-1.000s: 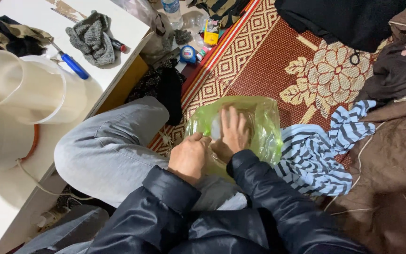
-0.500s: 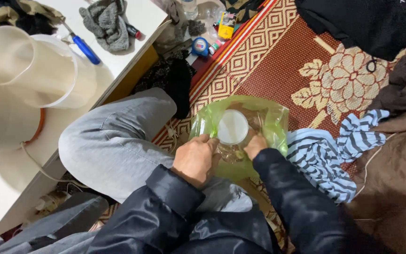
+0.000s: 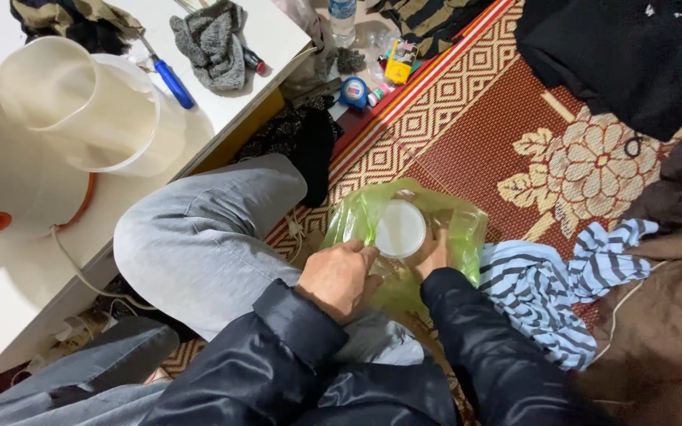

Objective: Cleaning and organizing plastic containers and jars on a workbench

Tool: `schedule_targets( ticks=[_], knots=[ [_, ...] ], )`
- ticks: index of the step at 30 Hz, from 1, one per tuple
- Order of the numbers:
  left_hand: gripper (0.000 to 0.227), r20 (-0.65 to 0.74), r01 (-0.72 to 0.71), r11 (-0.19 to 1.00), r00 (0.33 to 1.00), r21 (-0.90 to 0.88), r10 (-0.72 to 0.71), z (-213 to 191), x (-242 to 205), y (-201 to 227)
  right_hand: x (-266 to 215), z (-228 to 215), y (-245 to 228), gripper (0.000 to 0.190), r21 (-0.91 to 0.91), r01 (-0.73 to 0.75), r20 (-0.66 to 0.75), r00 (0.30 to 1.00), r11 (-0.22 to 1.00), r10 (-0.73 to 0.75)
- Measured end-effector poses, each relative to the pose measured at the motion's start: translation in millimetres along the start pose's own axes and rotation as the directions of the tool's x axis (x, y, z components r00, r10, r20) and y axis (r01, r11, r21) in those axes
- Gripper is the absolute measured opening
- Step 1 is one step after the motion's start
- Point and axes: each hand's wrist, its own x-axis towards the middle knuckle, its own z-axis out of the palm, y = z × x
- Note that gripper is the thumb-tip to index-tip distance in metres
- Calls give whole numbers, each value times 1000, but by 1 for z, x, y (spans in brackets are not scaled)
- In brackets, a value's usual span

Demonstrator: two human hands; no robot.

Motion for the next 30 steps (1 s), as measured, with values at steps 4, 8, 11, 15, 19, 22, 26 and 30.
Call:
schedule_targets(
  ticks=[4,8,11,15,19,22,26,30],
  knots=[
    [43,-4,-3,1000,1000,4,3,-7,-3,5,-7,-16,19,59,-144,385,-227,884,911,-409],
    [50,-13,39,999,999,-8,-39,-5,-3,5,-36,-69,33,64,59,203,-208,960,977,-187],
    [49,-130,46,993,990,-108,-60,-2,-1,2,-89,-127,10,45,641,380,-363,916,667,-173],
    [31,-429,-139,963,903,-232,27,-44,-16,29,-135,-191,-30,45,758,514,-471,857,403,-207],
    [32,-580,-328,768,812,-551,-69,-60,-22,36,-151,-223,-51,43,902,416,-384,894,114,-231],
    [41,-539,-338,584,816,-738,-209,-76,-29,38,-175,-239,-89,38,919,391,-354,877,53,-325],
    [54,-338,-238,316,887,-918,-314,-128,-61,37,-217,-263,-146,47,939,337,-228,750,62,-620],
    [39,-487,-453,178,799,-873,-353,-144,-101,27,-260,-278,-201,49,941,292,-64,649,170,-758]
  ],
)
